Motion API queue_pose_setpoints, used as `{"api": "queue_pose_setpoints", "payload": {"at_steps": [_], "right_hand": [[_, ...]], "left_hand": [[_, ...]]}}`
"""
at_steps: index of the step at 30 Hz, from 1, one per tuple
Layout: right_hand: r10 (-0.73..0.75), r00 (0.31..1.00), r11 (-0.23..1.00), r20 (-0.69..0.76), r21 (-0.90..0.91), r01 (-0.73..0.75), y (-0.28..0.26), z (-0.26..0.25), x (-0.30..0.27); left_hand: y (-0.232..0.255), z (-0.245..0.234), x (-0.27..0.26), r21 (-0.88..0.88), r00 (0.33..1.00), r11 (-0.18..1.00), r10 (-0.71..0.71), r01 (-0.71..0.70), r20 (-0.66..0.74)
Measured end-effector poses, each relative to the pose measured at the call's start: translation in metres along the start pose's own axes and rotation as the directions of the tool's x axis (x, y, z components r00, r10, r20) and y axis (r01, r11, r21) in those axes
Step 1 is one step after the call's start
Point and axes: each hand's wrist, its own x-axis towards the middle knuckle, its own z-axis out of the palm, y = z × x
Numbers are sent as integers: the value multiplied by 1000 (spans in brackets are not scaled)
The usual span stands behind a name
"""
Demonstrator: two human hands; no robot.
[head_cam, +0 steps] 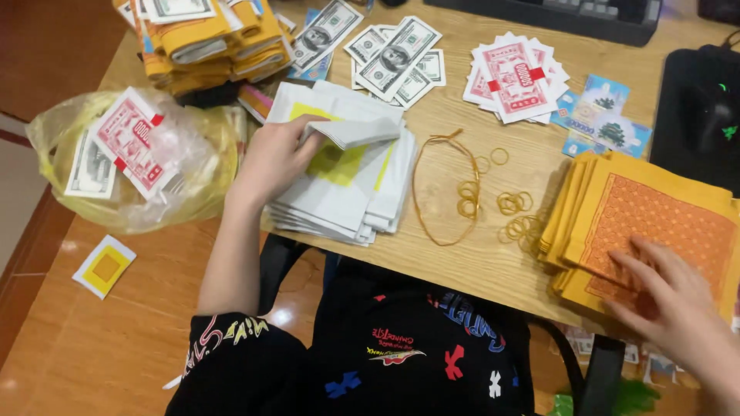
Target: The person places stacks of paper money into yellow envelopes, folds the envelopes shut, and secures them with rubber bands. The person repeats this process for multiple envelopes, handling both US dollar and red paper money designs.
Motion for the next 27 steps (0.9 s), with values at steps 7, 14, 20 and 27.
{"api": "queue_pose_setpoints", "payload": {"at_steps": [7,14,20,27], "right_hand": [[135,984,990,115,-49,-130,-21,-14,2],[82,995,996,59,-48,-79,-11,-6,-1],[155,984,945,87,-302,-122,-31,-14,8],[100,995,983,-20,-153,-102,-30,-26,11]], "left_hand": [[-4,19,-10,207,956,942,229,-266,185],[5,9,-26,172,926,955,173,-241,334],[-5,21,-28,345,914,847,355,-403,196],[6,10,-24,313,916,870,309,-380,254]]}}
